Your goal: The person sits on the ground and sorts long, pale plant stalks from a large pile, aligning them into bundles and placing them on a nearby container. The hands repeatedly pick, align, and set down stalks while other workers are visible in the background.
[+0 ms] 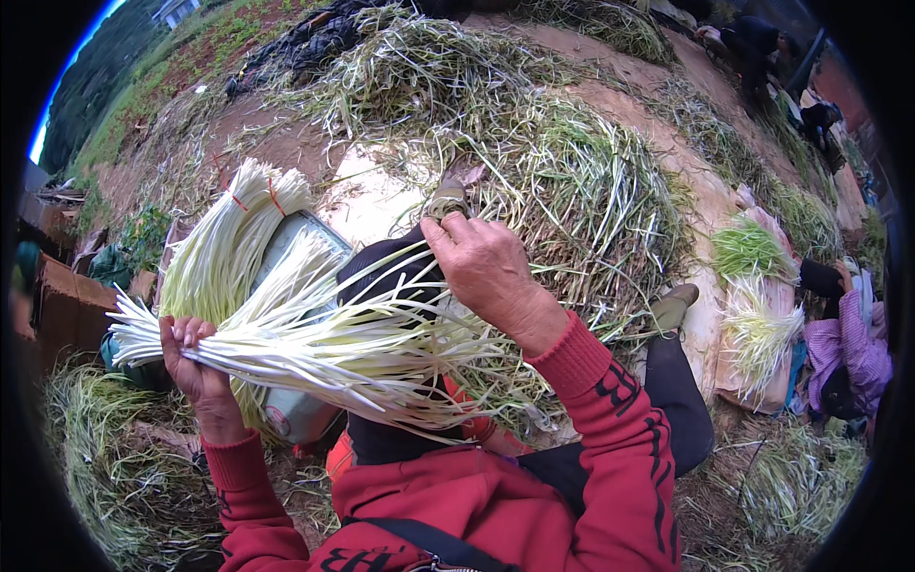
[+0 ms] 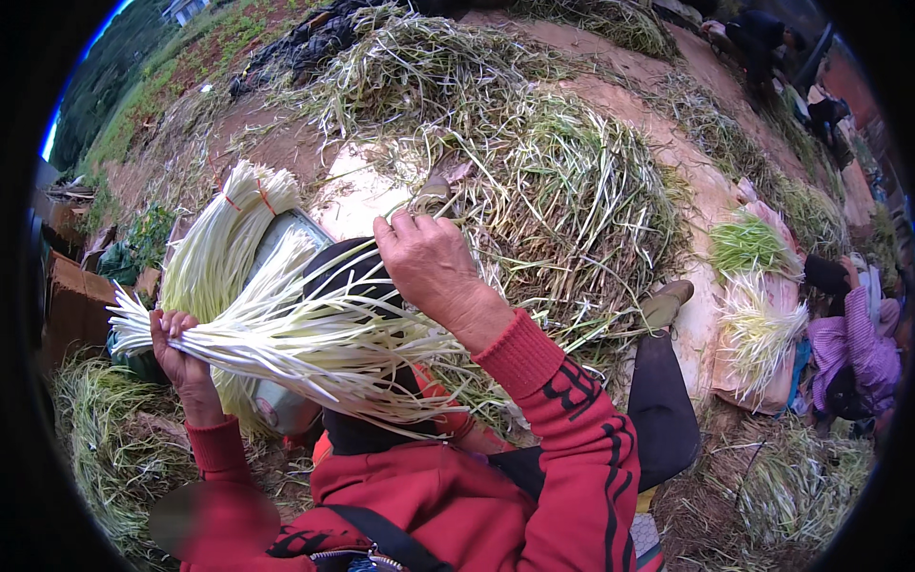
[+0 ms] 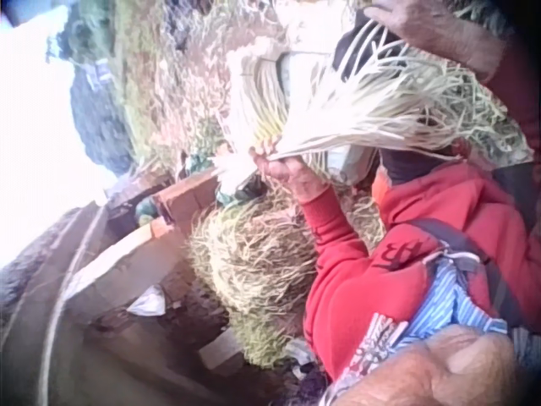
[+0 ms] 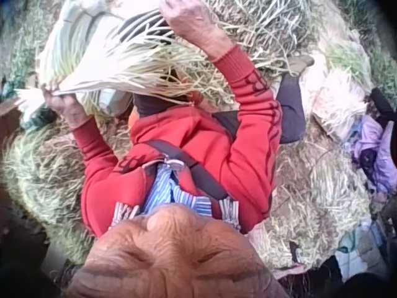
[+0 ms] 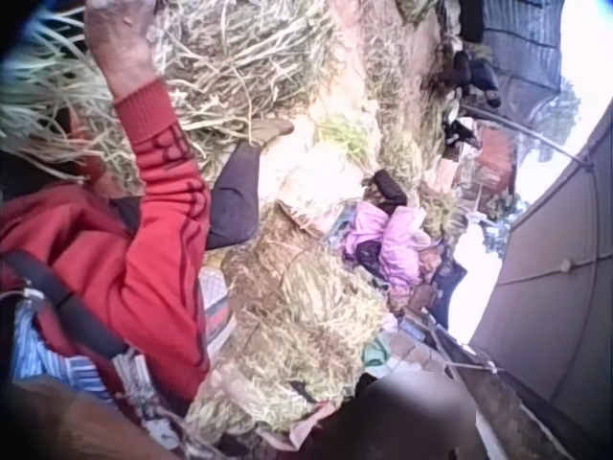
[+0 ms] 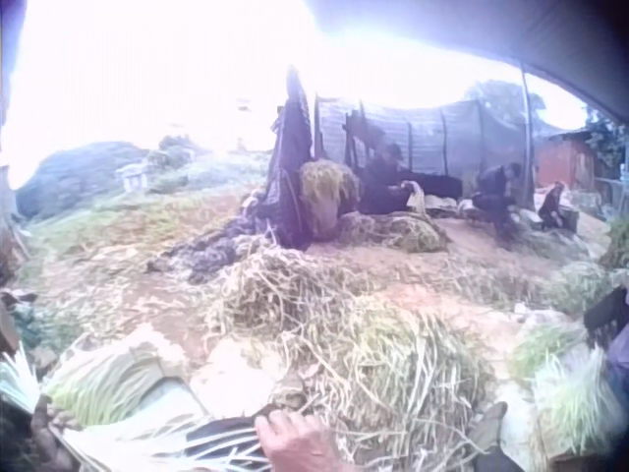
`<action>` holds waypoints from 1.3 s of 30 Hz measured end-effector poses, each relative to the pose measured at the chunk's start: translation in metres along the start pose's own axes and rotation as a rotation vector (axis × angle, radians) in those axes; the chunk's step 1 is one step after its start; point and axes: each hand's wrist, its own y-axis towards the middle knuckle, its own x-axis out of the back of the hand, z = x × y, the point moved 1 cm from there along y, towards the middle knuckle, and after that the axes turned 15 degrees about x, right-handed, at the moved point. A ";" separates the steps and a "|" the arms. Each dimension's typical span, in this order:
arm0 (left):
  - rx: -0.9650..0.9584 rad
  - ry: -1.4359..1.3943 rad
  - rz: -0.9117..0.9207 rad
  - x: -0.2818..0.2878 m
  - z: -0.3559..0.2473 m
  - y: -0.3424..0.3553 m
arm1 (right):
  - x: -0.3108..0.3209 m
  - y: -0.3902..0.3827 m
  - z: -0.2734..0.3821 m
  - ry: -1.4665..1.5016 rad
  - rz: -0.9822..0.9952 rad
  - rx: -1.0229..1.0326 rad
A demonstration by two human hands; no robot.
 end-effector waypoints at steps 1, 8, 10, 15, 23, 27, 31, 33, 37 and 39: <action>0.005 -0.009 -0.009 0.003 -0.001 0.000 | -0.006 -0.001 0.002 -0.010 0.011 0.019; 0.050 -0.043 -0.189 0.040 0.011 0.004 | 0.003 -0.038 -0.041 1.159 -0.806 -0.936; 0.035 -0.036 -0.225 0.036 0.009 0.000 | 0.026 -0.062 -0.046 0.916 -0.793 -0.898; 0.043 -0.012 -0.215 0.034 0.003 -0.001 | 0.062 -0.065 0.027 0.567 -0.465 -0.462; 0.024 0.005 -0.238 0.019 0.012 -0.001 | 0.006 -0.053 0.068 0.309 -0.164 -0.277; 0.038 0.023 -0.181 0.020 0.008 -0.002 | 0.001 -0.052 0.066 0.317 -0.131 -0.277; 0.024 0.062 -0.177 0.008 0.010 -0.001 | 0.001 -0.059 0.067 0.349 -0.195 -0.260; 0.029 0.089 -0.126 0.005 0.005 0.001 | -0.004 -0.064 0.070 0.375 -0.235 -0.283; 0.050 0.161 -0.010 -0.026 0.010 0.009 | -0.029 -0.080 0.071 0.556 -0.246 -0.495; 0.079 0.176 0.051 -0.045 0.015 0.012 | -0.043 -0.088 0.070 0.605 -0.258 -0.557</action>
